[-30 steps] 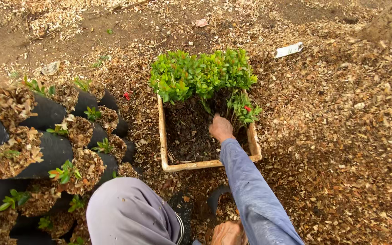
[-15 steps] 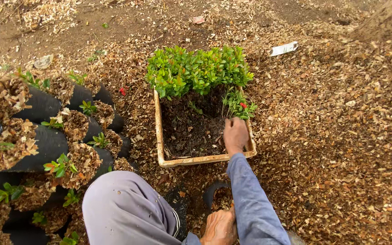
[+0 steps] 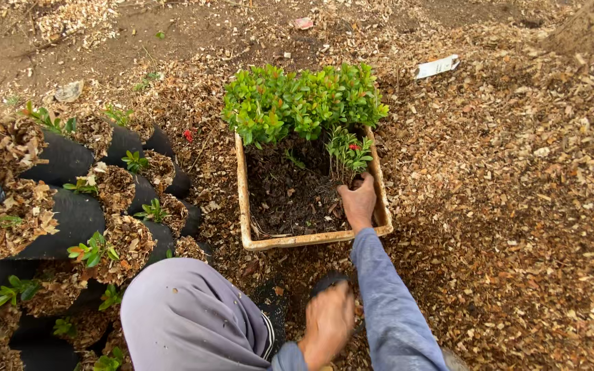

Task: The person sits on the ground and removes a small plant from a wooden tray. They place the seedling into a black plastic nursery bag and pack soil around its roots. The person repeats this process with additional seedlings from the tray.

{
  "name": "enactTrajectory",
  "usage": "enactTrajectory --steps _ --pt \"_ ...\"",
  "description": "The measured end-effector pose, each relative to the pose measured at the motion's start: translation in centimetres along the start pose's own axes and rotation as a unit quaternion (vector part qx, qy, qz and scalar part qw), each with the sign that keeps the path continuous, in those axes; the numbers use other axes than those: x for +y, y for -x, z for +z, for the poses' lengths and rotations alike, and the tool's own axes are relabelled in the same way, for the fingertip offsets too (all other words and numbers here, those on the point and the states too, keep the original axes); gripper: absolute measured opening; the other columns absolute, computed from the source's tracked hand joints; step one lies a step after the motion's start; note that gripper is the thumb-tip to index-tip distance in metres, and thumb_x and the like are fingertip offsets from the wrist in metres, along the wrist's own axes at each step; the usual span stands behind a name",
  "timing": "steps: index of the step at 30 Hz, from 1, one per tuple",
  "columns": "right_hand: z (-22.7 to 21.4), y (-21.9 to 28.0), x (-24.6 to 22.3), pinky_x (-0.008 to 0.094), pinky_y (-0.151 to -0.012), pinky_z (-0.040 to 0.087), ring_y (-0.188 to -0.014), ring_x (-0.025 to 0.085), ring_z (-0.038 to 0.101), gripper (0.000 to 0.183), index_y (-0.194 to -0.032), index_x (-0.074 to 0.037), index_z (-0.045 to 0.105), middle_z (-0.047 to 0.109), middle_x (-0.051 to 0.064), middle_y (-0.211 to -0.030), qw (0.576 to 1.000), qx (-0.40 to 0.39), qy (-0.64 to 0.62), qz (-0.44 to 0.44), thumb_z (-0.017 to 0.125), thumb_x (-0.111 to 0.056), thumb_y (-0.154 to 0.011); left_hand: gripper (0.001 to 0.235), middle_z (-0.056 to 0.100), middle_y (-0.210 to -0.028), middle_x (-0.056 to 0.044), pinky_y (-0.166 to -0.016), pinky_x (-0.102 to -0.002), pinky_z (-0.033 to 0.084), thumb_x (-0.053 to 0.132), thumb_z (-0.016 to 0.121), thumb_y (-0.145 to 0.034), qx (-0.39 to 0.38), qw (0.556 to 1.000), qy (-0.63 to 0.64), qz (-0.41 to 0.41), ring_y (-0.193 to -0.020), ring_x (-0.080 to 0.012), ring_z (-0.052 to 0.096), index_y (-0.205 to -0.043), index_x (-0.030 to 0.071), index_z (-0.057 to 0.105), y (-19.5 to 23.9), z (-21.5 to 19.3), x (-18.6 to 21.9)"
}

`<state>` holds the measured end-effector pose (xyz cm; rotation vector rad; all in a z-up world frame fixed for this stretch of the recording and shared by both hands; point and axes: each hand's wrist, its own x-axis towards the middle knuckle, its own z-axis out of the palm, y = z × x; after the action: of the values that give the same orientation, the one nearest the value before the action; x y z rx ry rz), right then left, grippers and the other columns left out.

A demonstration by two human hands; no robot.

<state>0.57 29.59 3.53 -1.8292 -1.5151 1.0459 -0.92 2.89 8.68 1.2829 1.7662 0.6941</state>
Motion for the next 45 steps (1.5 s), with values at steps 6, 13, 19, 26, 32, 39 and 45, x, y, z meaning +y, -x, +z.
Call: enactTrajectory --steps 6,13,19,26,32,39,45 --pt "-2.8 0.0 3.4 0.038 -0.098 0.055 -0.110 0.028 0.069 0.066 -0.140 0.005 0.057 0.071 0.019 -0.125 0.982 -0.103 -0.158 -0.034 0.074 -0.013 -0.079 0.023 0.068 -0.076 -0.019 -0.062 -0.044 0.054 0.016 0.054 -0.101 0.180 0.982 -0.058 0.020 -0.068 -0.0317 0.067 -0.093 -0.001 0.067 -17.0 -5.8 1.1" --pt "-2.4 -0.7 3.2 0.041 -0.109 0.045 -0.128 0.031 0.058 0.063 -0.142 0.006 0.055 0.061 0.022 -0.142 0.986 -0.074 -0.089 -0.118 0.073 -0.012 -0.084 0.007 0.070 -0.074 -0.016 -0.064 -0.046 0.058 0.011 0.066 -0.083 0.092 0.857 -0.326 0.387 -0.071 -0.0356 0.071 -0.078 0.007 0.068 -25.1 -16.4 1.6" --pt "-2.4 1.2 0.7 0.038 -0.105 0.056 -0.122 0.029 0.071 0.054 -0.141 0.000 0.060 0.072 0.017 -0.135 0.989 -0.098 -0.082 -0.076 0.067 -0.009 -0.088 0.091 0.065 -0.111 -0.037 -0.087 -0.049 0.059 0.053 0.088 -0.083 0.163 0.940 -0.082 0.287 -0.099 -0.0428 0.067 -0.126 -0.018 0.054 -22.1 -12.5 -1.6" --pt "0.7 9.7 -2.1 0.042 -0.102 0.057 -0.121 0.033 0.068 0.038 -0.126 0.003 0.068 0.069 0.019 -0.131 0.920 -0.079 0.036 -0.382 0.064 -0.001 -0.089 0.079 0.066 -0.120 -0.025 -0.091 -0.046 0.060 0.034 0.081 -0.079 0.074 0.871 0.478 -0.080 -0.105 -0.0327 0.067 -0.141 -0.004 0.049 -22.3 -9.1 -6.2" --pt "-1.0 8.5 -1.9 0.040 -0.082 0.067 -0.095 0.026 0.077 0.027 -0.116 -0.004 0.074 0.078 0.016 -0.110 0.993 -0.009 -0.094 -0.077 0.062 -0.022 -0.101 0.068 0.065 -0.121 -0.009 -0.101 -0.045 0.051 0.020 0.085 -0.074 0.121 0.717 0.650 -0.222 -0.116 -0.0253 0.061 -0.128 0.010 0.044 -22.6 -9.7 -10.0" --pt "-2.1 1.8 -3.3 0.040 -0.096 0.053 -0.120 0.025 0.065 0.075 -0.139 0.001 0.059 0.077 0.008 -0.125 0.892 -0.201 -0.369 0.167 0.052 -0.057 -0.092 0.055 0.065 -0.120 -0.007 -0.104 -0.044 0.040 0.011 0.082 -0.075 0.076 0.734 0.653 -0.171 -0.117 -0.0227 0.058 -0.123 0.010 0.055 -22.2 -10.0 -9.5" --pt "-0.6 1.5 -4.4 0.040 -0.103 0.057 -0.111 0.029 0.072 0.040 -0.127 0.006 0.066 0.077 0.019 -0.116 0.923 -0.151 -0.354 0.008 0.074 -0.004 -0.090 0.036 0.071 -0.105 -0.011 -0.101 -0.046 0.049 0.010 0.080 -0.075 0.054 0.800 0.594 -0.065 -0.103 -0.0268 0.065 -0.108 0.004 0.066 -21.9 -11.6 -9.5"
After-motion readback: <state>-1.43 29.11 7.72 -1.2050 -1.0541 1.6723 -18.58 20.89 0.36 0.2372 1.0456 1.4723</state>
